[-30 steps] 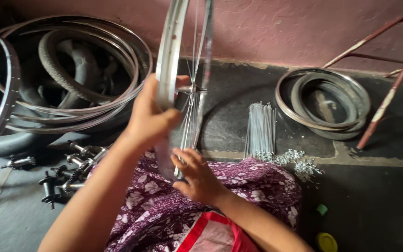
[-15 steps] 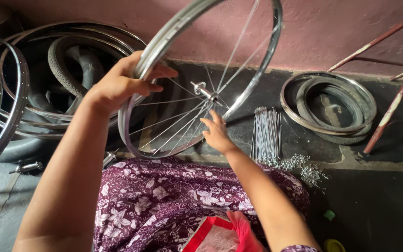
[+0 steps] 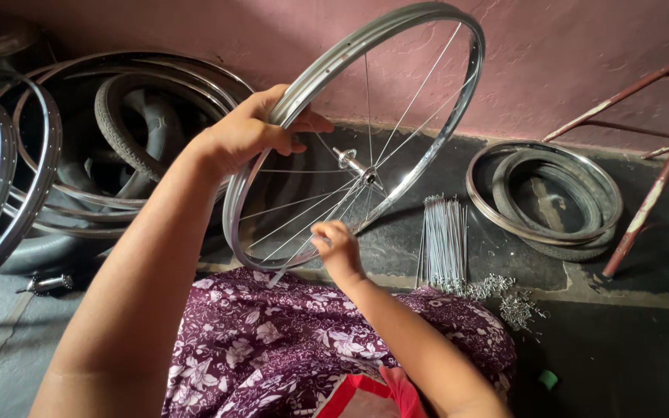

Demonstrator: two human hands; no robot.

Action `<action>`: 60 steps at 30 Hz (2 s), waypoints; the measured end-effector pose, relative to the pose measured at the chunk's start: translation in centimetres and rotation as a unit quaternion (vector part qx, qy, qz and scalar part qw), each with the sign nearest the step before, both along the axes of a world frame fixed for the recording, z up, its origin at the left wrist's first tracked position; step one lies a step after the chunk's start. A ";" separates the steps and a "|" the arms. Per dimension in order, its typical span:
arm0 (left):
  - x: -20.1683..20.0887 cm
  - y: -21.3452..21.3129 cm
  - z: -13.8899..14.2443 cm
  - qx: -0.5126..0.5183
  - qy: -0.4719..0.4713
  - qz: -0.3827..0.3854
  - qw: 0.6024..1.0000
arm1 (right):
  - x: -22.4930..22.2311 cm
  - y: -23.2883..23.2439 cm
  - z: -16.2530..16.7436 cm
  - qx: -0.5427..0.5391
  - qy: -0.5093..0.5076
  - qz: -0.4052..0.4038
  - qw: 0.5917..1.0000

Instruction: The person sits on the floor with a bicycle rim and hub on their lap, threading spokes through the hub flange and inserting them into the rim holes, pressing each spoke into place and rotating the wheel as they work around it.

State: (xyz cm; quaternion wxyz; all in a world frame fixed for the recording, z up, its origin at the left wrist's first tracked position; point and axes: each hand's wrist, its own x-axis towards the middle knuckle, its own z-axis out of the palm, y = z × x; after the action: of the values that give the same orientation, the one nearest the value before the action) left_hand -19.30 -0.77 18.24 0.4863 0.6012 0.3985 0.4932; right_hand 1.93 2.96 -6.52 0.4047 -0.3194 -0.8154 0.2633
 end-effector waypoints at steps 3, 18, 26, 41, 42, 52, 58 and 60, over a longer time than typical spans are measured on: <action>0.0 -0.3 -0.2 0.022 0.004 0.001 1.000 | -0.5 0.1 4.2 0.149 0.097 0.014 0.984; 3.6 -6.8 -3.3 0.026 -0.052 0.091 0.994 | -3.2 5.1 13.6 0.278 0.007 -0.029 0.960; 4.7 -8.5 -3.9 0.063 0.005 0.107 0.992 | -0.1 6.2 15.3 0.287 -0.116 -0.203 0.929; 5.8 -12.4 -16.0 0.169 -0.020 0.173 0.970 | -0.8 7.8 10.9 -0.301 0.463 0.312 0.773; 6.2 -12.7 -16.7 0.195 -0.027 0.174 0.965 | -0.8 7.7 10.9 -0.322 0.501 0.334 0.731; 7.1 -8.5 -7.2 0.056 -0.088 0.191 0.976 | -0.7 5.0 9.5 -0.333 0.401 0.299 0.799; 6.6 -6.6 -3.6 0.026 -0.032 0.050 0.998 | 0.6 3.6 10.1 -0.341 0.365 0.296 0.814; 6.9 -8.2 -4.3 0.031 -0.020 0.064 0.997 | 2.4 3.2 8.5 -0.314 0.332 0.305 0.836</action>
State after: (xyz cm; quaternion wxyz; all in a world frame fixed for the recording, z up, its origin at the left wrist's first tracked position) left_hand -12.39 -9.00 13.95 0.4428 0.5794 0.4110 0.5471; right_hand 4.36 6.14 1.98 0.4282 -0.0575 -0.5618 0.7055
